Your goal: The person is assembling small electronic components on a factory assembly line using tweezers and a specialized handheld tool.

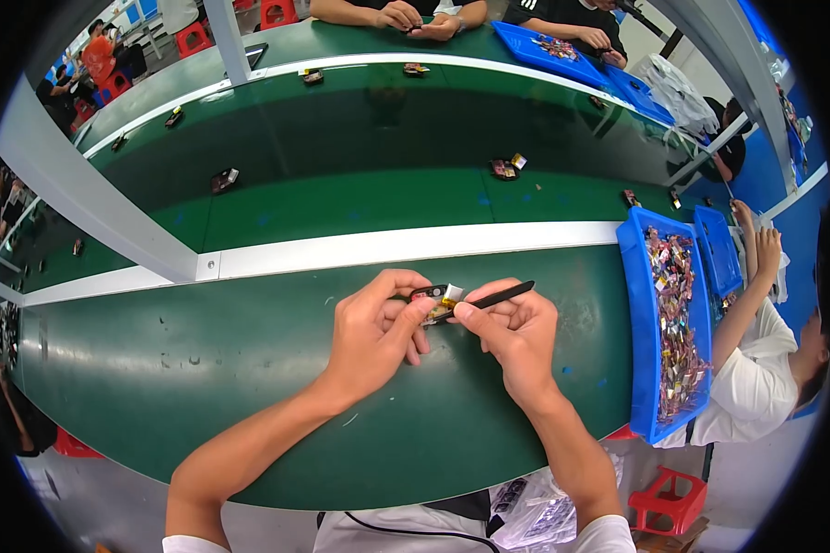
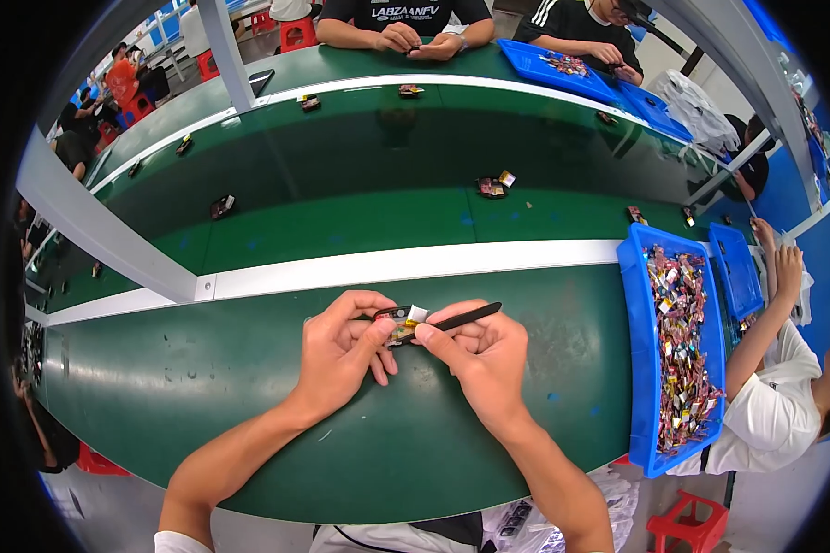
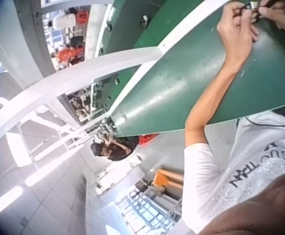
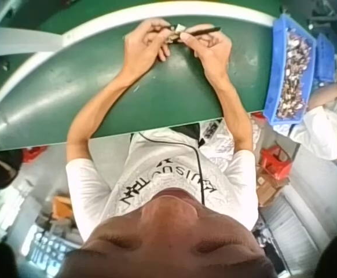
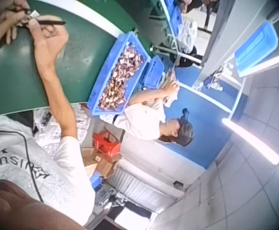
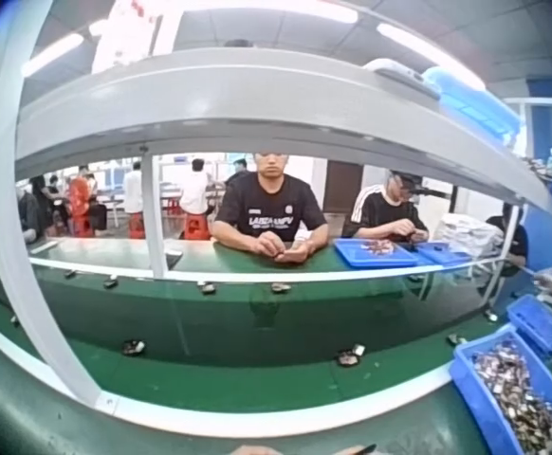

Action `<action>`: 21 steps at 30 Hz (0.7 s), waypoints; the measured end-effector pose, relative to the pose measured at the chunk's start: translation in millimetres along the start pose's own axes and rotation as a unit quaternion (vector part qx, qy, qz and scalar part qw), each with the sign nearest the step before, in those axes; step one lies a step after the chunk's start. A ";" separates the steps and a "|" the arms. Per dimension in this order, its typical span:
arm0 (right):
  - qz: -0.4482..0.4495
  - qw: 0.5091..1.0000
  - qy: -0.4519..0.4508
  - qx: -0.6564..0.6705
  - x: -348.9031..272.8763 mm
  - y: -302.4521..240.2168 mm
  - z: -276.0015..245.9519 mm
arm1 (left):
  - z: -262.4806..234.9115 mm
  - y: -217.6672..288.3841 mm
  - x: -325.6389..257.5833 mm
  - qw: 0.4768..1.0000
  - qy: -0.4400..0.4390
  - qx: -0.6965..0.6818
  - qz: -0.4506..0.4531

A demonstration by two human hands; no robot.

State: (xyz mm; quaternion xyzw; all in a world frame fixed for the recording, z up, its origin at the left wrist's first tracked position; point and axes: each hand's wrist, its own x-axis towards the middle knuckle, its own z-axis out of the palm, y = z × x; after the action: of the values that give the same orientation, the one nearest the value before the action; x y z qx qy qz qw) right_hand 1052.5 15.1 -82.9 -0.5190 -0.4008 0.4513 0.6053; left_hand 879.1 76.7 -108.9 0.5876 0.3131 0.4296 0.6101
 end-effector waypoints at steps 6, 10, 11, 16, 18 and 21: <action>-0.002 1.000 -0.011 -0.008 1.8 -0.7 -0.6 | -1.1 1.7 0.0 1.000 -0.002 -0.014 -0.016; -0.041 0.998 -0.021 -0.035 2.2 4.7 -3.4 | -3.4 6.7 1.8 0.997 -0.018 -0.053 -0.061; -0.044 0.998 -0.023 -0.033 1.8 5.7 -3.8 | -4.4 9.0 0.6 0.997 -0.016 -0.050 -0.058; -0.098 0.994 -0.057 -0.009 -8.0 10.9 2.1 | -9.8 19.0 -20.3 0.990 -0.005 -0.086 -0.111; -0.119 0.991 -0.064 -0.018 -8.8 12.1 -1.1 | -10.2 22.2 -26.5 0.991 -0.006 -0.077 -0.109; -0.145 0.987 -0.053 -0.045 -13.9 10.3 -1.9 | -9.1 21.9 -36.3 0.989 0.008 -0.081 -0.122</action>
State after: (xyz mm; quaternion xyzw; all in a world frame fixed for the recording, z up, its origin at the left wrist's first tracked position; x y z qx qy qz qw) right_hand 1049.2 1.7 -93.7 -0.4576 -0.5233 0.3669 0.6182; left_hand 851.8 47.1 -92.9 0.4898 0.3514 0.3805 0.7013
